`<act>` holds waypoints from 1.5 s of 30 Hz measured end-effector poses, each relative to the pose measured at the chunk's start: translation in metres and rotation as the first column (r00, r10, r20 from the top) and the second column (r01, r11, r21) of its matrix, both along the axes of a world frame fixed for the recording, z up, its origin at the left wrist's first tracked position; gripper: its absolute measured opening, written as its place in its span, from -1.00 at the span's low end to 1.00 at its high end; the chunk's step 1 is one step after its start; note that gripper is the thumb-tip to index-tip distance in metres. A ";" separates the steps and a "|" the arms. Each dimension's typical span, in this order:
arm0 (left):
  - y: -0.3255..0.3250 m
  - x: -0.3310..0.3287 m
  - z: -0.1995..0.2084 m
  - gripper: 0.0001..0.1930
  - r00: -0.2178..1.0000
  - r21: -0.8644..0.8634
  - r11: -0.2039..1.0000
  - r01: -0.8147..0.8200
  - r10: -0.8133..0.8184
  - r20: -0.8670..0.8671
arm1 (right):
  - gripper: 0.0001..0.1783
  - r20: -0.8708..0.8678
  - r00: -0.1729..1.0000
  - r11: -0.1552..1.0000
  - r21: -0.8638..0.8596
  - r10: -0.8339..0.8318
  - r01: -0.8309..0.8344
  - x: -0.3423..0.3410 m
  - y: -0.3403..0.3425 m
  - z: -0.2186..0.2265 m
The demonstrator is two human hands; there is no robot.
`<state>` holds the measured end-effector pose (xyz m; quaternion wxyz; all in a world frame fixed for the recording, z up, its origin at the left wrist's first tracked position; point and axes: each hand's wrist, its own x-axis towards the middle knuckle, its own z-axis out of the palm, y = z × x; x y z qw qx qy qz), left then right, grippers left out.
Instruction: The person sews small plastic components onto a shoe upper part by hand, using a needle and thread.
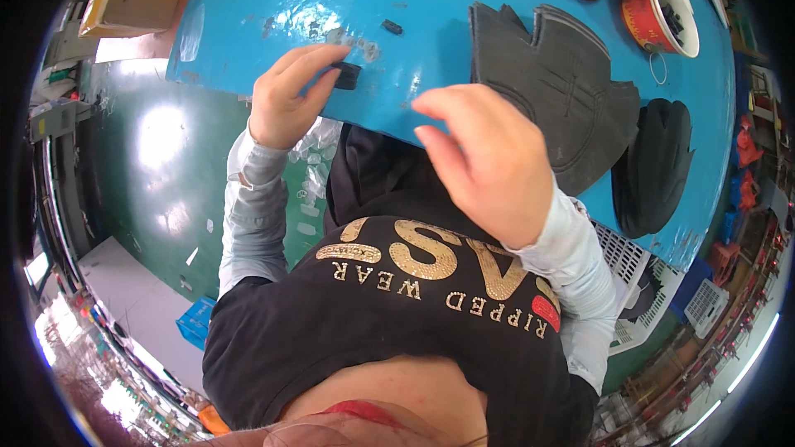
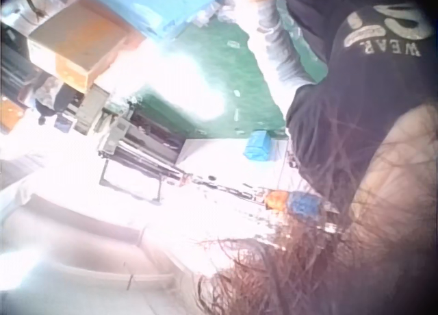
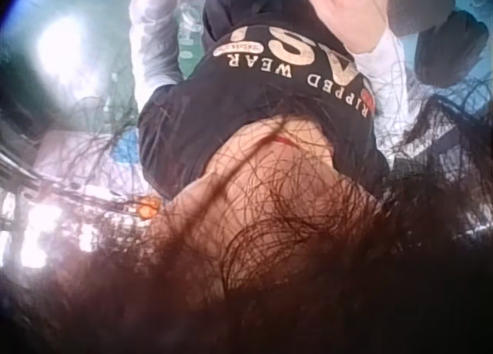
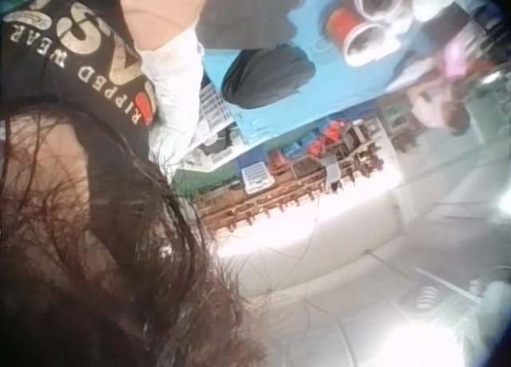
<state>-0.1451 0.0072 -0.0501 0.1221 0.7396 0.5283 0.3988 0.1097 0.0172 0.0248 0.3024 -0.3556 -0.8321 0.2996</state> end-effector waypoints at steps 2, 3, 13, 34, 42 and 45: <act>-0.001 0.000 -0.002 -0.70 0.999 -0.004 1.000 0.027 -0.027 0.030 | -0.68 0.109 0.990 0.974 0.195 0.093 -0.113 -0.016 0.006 -0.004; -0.001 -0.001 -0.004 -0.70 0.999 -0.007 1.000 0.030 -0.030 0.036 | -0.68 0.115 0.989 0.975 0.192 0.090 -0.111 -0.025 0.009 -0.006; 0.001 -0.005 -0.010 -0.68 0.992 0.023 0.997 0.075 -0.077 0.104 | -0.57 0.512 0.854 0.954 0.203 0.089 -0.221 -0.060 0.019 -0.041; -0.012 -0.010 -0.018 -0.67 1.000 0.100 0.995 0.017 -0.017 0.002 | -0.67 0.485 0.874 0.972 0.215 -0.019 -0.098 -0.051 0.047 -0.015; -0.010 -0.008 -0.018 -0.69 0.998 0.156 0.987 0.026 -0.017 -0.056 | -0.77 0.672 0.727 0.969 0.244 -0.140 -0.039 -0.083 0.062 -0.041; -0.014 -0.008 -0.020 -0.71 0.998 0.170 0.985 0.035 -0.024 -0.066 | -0.78 0.655 0.748 0.983 0.180 -0.101 -0.025 -0.078 0.055 -0.030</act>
